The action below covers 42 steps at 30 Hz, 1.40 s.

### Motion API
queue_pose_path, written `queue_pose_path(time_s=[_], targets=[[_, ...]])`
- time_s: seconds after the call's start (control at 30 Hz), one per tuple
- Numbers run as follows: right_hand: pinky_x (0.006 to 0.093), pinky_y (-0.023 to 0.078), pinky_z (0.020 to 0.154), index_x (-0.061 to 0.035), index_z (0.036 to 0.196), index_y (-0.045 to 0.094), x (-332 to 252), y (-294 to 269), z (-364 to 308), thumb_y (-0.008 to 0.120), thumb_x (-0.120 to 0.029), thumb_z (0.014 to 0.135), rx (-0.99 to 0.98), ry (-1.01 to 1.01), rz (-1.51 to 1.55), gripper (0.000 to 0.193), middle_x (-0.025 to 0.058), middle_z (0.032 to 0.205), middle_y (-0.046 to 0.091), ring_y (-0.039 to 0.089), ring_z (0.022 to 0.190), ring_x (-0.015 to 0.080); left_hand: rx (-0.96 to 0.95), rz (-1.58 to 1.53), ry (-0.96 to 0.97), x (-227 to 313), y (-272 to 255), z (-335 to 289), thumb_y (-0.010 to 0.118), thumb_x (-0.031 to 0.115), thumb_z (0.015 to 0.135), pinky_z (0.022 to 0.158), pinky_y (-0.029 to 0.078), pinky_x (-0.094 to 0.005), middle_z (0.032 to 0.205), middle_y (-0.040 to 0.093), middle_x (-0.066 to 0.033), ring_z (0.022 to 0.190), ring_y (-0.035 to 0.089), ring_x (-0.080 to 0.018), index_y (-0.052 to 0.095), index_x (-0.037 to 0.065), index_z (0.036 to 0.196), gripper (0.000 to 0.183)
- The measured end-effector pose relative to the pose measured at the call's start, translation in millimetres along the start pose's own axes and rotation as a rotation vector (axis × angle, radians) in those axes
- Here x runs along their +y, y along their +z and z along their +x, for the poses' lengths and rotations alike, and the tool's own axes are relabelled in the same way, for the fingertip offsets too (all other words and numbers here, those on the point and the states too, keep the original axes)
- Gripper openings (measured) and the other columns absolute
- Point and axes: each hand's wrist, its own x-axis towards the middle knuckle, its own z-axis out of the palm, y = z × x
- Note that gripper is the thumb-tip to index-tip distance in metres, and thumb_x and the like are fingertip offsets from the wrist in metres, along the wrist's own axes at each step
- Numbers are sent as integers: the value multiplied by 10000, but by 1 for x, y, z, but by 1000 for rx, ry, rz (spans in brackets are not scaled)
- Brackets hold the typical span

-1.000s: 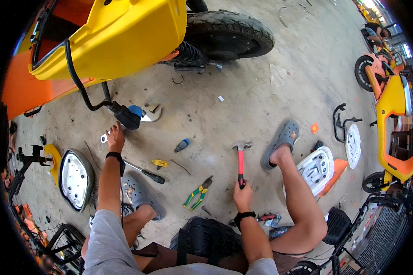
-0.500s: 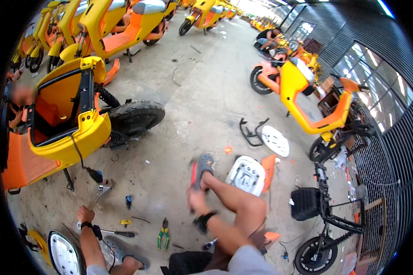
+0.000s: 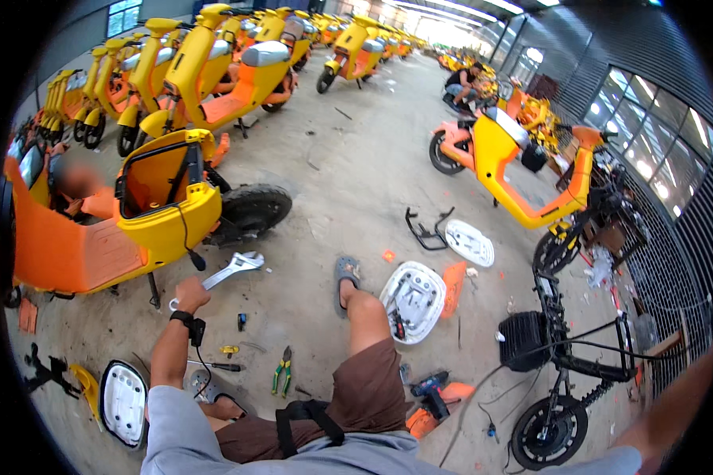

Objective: The person uses a hammer and an adjustable wrench to manipulate a small mechanical component on the floor. They repeatedly strike the part with a hammer while holding it with the wrench and then handle the detached pieces.

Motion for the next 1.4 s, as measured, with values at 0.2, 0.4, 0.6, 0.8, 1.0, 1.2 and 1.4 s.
queue_pose_path(time_s=[0.2, 0.4, 0.6, 0.8, 1.0, 1.2, 1.4], targets=[[282, 328, 325, -93, 835, 517, 52, 73, -122, 321, -585, 959, -18, 290, 582, 544, 12, 475, 400, 374, 339, 128, 262, 59, 177, 46, -121, -63, 631, 128, 633, 655, 512, -427, 702, 657, -193, 686, 657, -351, 672, 36, 646, 102], [261, 290, 299, -94, 792, 462, 74, 231, -239, 458, -323, 966, -198, 1132, 826, 287, -19, 458, 338, 306, 299, 100, 369, 258, 182, -6, -220, -144, 625, 117, 579, 588, 472, -438, 628, 607, -162, 620, 600, -368, 612, 45, 615, 82], [213, 284, 303, -106, 818, 478, 44, 316, -312, 473, -277, 964, -426, 1726, 1268, 226, -59, 466, 328, 288, 303, 52, 287, 489, -88, -68, -352, -249, 609, 88, 613, 620, 445, -495, 653, 574, -194, 674, 578, -409, 575, 16, 659, 92], [203, 334, 339, -48, 818, 511, 72, 377, -422, 492, -234, 952, -511, 2180, 1617, 230, -57, 493, 371, 349, 346, 52, 65, 373, -647, -163, -313, -354, 588, 131, 654, 668, 498, -465, 737, 626, -227, 743, 620, -403, 657, 22, 770, 173], [200, 299, 377, -70, 778, 503, 114, 438, -517, 567, -245, 900, -671, 2454, 1280, 224, -61, 526, 352, 350, 404, 38, -110, 130, -917, -246, -72, -463, 641, 223, 668, 687, 521, -476, 822, 657, -231, 779, 644, -400, 667, 25, 822, 252], [349, 456, 433, -5, 754, 573, 172, 446, -624, 620, -283, 818, -1033, 1549, 146, 289, 72, 544, 516, 541, 451, 184, -209, -146, -1069, -182, 187, -488, 626, 264, 674, 766, 527, -475, 843, 666, -259, 839, 655, -412, 674, -42, 775, 326], [439, 518, 644, 29, 890, 622, 165, 447, -642, 643, -308, 809, -1449, 897, -223, 347, 199, 714, 631, 658, 687, 296, 48, -826, -1128, -226, 260, -543, 632, 315, 815, 723, 510, -408, 1042, 644, -239, 880, 654, -312, 591, -48, 1088, 456]])
